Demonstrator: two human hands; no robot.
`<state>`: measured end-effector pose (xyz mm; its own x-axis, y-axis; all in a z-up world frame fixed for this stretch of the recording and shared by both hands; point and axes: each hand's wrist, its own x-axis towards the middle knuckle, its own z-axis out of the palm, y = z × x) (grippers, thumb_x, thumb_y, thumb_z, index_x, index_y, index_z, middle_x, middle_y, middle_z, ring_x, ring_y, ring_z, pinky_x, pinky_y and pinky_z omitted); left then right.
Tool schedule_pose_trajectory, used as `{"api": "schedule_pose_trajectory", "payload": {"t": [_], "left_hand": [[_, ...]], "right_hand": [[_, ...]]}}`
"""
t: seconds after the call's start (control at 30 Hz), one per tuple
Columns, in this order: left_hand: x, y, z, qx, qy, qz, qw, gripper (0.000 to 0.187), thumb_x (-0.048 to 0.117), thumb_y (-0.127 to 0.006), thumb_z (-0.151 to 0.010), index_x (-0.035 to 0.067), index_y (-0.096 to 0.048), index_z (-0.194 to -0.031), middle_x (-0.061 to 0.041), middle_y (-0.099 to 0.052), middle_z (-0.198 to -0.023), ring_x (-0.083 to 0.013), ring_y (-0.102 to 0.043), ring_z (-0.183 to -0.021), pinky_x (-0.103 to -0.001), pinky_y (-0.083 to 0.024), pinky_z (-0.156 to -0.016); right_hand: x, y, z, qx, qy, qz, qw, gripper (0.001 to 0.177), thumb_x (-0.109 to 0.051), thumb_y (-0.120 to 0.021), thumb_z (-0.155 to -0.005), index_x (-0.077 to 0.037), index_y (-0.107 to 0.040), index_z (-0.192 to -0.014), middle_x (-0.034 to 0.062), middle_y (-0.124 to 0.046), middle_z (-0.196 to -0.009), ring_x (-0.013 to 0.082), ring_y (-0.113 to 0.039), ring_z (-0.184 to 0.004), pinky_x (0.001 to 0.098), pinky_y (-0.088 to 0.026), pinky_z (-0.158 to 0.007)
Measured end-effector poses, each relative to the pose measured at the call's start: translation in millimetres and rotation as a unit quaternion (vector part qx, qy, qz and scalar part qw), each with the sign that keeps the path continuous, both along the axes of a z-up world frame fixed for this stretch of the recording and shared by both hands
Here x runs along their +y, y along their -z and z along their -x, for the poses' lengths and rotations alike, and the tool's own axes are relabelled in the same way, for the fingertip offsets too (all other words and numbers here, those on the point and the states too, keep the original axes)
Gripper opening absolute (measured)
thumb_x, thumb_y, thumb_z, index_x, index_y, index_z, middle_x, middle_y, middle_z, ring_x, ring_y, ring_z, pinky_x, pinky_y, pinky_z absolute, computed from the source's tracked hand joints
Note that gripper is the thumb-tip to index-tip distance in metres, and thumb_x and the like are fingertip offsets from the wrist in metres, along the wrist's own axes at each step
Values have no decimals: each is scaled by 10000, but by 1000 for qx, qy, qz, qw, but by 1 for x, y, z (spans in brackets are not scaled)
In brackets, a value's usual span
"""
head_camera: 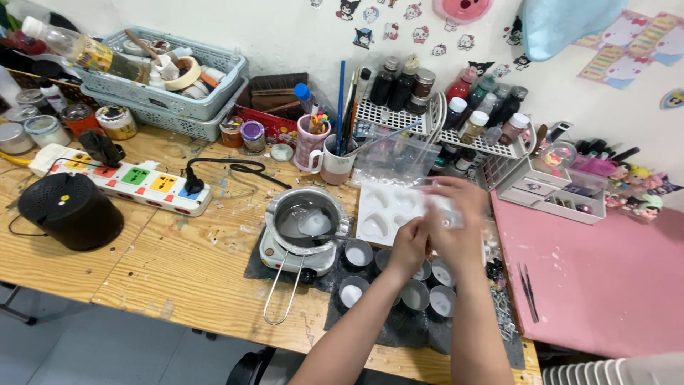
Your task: The person is melting a wax-like substance in a small pot on a heater and then carefully pouring it into small cups.
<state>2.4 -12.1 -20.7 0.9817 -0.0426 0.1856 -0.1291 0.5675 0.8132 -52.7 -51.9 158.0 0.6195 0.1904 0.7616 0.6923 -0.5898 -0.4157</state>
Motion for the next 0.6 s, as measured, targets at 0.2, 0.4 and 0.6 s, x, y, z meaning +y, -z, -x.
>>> {"api": "schedule_pose_trajectory", "payload": {"t": [0.2, 0.4, 0.6], "left_hand": [[-10, -11, 17, -73, 100, -90, 988, 325, 291, -542, -1137, -4, -680, -1126, -5, -650, -777, -86, -639, -694, -244, -523, -642], [14, -72, 84, -100, -45, -250, 962, 213, 172, -651, -1020, -30, -708, -1053, -107, -765, -827, -143, -749, -740, -284, -582, -667], [51, -116, 145, -160, -141, -387, 897, 180, 160, -642, -1005, 7, -725, -1049, -135, -741, -954, -294, -715, -823, -376, -550, -708]], "right_hand": [[-103, 110, 2, 263, 77, -319, 907, 409, -301, -726, -972, -16, -648, -1254, 64, -675, -1127, 130, -618, -972, 300, -502, -810], [-133, 142, 31, 302, 8, -459, 835, 342, -261, -707, -982, -17, -712, -1222, 33, -730, -1103, 110, -667, -951, 298, -543, -841], [-133, 132, 58, 267, -11, -505, 821, 322, -246, -642, -1018, -28, -684, -1251, 67, -717, -1110, 164, -699, -956, 363, -584, -840]]}}
